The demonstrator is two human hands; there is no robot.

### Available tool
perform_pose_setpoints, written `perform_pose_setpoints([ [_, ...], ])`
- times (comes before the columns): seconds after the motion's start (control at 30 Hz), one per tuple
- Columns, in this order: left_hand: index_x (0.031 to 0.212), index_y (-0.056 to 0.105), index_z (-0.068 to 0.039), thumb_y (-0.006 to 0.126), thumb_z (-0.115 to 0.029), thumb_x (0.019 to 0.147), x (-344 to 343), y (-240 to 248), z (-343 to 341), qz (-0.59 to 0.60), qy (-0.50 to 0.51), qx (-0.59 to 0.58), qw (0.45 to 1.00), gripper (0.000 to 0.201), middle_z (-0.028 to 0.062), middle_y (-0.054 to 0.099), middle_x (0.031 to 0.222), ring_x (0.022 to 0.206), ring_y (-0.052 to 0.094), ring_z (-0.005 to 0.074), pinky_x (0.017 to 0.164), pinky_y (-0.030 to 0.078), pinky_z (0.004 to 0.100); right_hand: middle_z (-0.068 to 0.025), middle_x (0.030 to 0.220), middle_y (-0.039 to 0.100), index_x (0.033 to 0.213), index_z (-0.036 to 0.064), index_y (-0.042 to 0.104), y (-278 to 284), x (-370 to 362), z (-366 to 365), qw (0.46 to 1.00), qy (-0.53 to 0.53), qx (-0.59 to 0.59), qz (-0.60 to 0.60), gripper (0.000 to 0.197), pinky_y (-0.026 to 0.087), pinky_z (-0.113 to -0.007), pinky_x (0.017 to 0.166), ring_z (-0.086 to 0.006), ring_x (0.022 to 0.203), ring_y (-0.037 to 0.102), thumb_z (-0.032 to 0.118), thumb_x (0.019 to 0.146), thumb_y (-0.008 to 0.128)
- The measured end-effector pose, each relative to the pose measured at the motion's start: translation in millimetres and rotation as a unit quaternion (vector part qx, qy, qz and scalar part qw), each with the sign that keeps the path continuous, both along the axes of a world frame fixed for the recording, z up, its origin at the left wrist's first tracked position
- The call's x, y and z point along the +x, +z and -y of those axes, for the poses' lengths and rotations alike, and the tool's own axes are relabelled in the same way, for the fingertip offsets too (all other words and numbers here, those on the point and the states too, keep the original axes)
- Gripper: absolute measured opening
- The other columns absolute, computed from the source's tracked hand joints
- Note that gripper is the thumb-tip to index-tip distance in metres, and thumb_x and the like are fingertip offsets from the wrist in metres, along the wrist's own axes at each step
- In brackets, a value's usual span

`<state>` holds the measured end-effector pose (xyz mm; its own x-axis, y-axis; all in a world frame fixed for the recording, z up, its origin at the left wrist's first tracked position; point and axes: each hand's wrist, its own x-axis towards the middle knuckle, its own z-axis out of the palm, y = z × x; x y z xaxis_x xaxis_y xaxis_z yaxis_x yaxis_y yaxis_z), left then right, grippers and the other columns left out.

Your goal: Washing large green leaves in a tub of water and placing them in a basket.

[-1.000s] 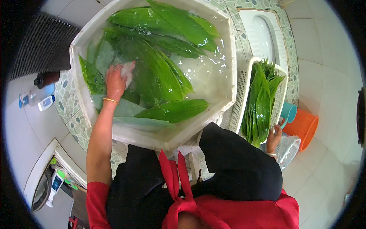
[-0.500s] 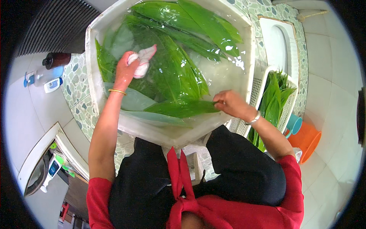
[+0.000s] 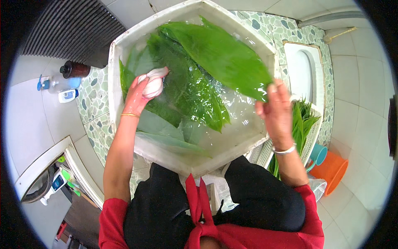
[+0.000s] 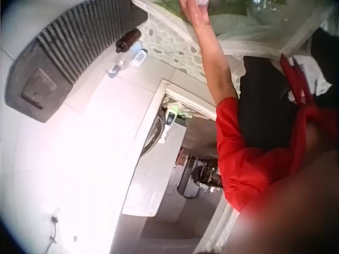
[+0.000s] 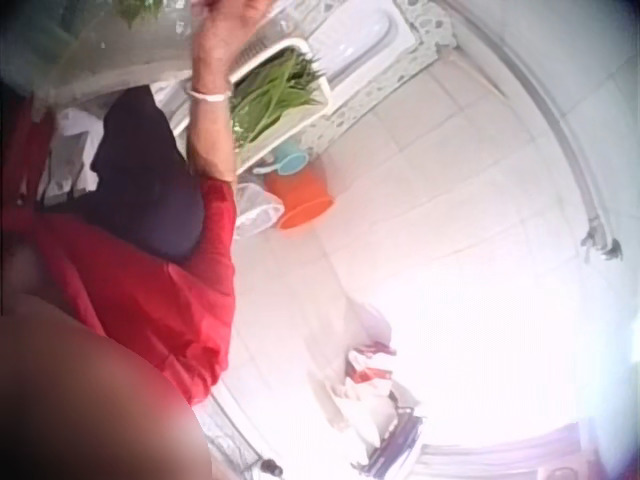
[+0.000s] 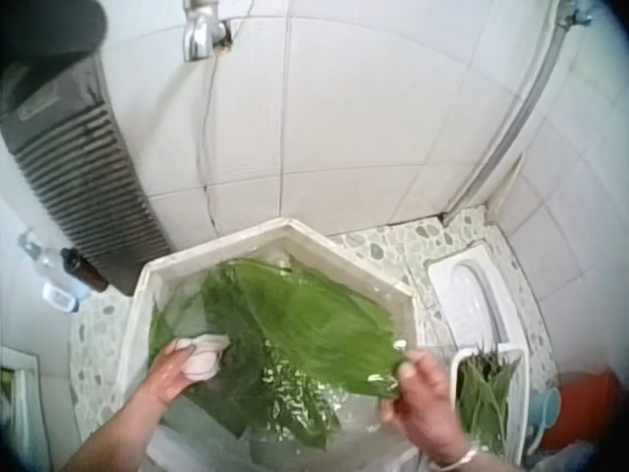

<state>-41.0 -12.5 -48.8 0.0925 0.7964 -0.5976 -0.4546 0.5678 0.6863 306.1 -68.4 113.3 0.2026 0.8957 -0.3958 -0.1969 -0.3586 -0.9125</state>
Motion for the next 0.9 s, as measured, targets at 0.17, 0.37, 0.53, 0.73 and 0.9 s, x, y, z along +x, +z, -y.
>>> perform_pose_setpoints([
  [0.17, 0.114, 0.047, -0.008, 0.057, -0.017, 0.086, 6.5, 25.1, 2.3, 0.096, -0.013, -0.026, 0.995, 0.031, 0.0117, 0.054, 0.118, 0.104, 0.056, 0.0240, 0.084, 0.050, 0.0366, 0.0028, 0.069, 0.043, 0.109, 0.0067, 0.045, -108.9, -7.1, 40.3, 0.995, 0.041, -0.077, -0.038, 0.018, 0.043, -0.021, 0.051, -0.0099, 0.063, 0.056, 0.015, 0.093, 0.046],
  [0.37, 0.110, 0.047, -0.010, 0.069, -0.009, 0.074, 106.3, 90.5, 33.5, -0.123, -0.282, 0.212, 0.928, 0.042, 0.0045, 0.055, 0.102, 0.092, 0.055, 0.0167, 0.084, 0.046, 0.0309, -0.0104, 0.096, 0.058, 0.114, -0.0008, 0.043, -131.2, -15.4, 54.1, 0.955, 0.070, -0.156, -0.240, 0.024, 0.052, -0.031, 0.078, -0.0215, 0.092, 0.061, 0.004, 0.091, 0.041],
  [0.53, 0.104, 0.053, -0.012, 0.062, -0.006, 0.070, 159.2, 47.8, 46.0, -0.407, -0.332, 0.493, 0.694, 0.035, 0.0073, 0.048, 0.098, 0.092, 0.047, 0.0270, 0.079, 0.037, 0.0383, -0.0112, 0.110, 0.055, 0.122, -0.0007, 0.040, -131.7, -35.8, 48.1, 0.956, 0.126, -0.120, -0.238, 0.033, 0.049, -0.033, 0.086, -0.0234, 0.100, 0.058, 0.003, 0.090, 0.043],
  [0.73, 0.103, 0.056, -0.018, 0.053, -0.012, 0.077, 125.7, 0.9, 6.5, -0.621, -0.394, 0.465, 0.492, 0.027, 0.0075, 0.050, 0.095, 0.092, 0.047, 0.0258, 0.076, 0.034, 0.0419, -0.0106, 0.107, 0.054, 0.118, -0.0030, 0.043, -109.2, -12.0, 53.6, 0.956, 0.127, -0.126, -0.230, 0.028, 0.050, -0.032, 0.085, -0.0303, 0.105, 0.057, 0.002, 0.090, 0.042],
  [0.9, 0.098, 0.055, -0.015, 0.051, -0.003, 0.074, 89.0, -13.7, -26.6, -0.704, -0.329, 0.436, 0.453, 0.027, 0.0100, 0.052, 0.094, 0.092, 0.048, 0.0288, 0.074, 0.036, 0.0433, -0.0127, 0.099, 0.057, 0.109, -0.0030, 0.051, -60.9, 25.2, 49.9, 0.963, 0.141, -0.068, -0.219, 0.021, 0.053, -0.030, 0.065, -0.0291, 0.086, 0.065, 0.003, 0.090, 0.045],
])
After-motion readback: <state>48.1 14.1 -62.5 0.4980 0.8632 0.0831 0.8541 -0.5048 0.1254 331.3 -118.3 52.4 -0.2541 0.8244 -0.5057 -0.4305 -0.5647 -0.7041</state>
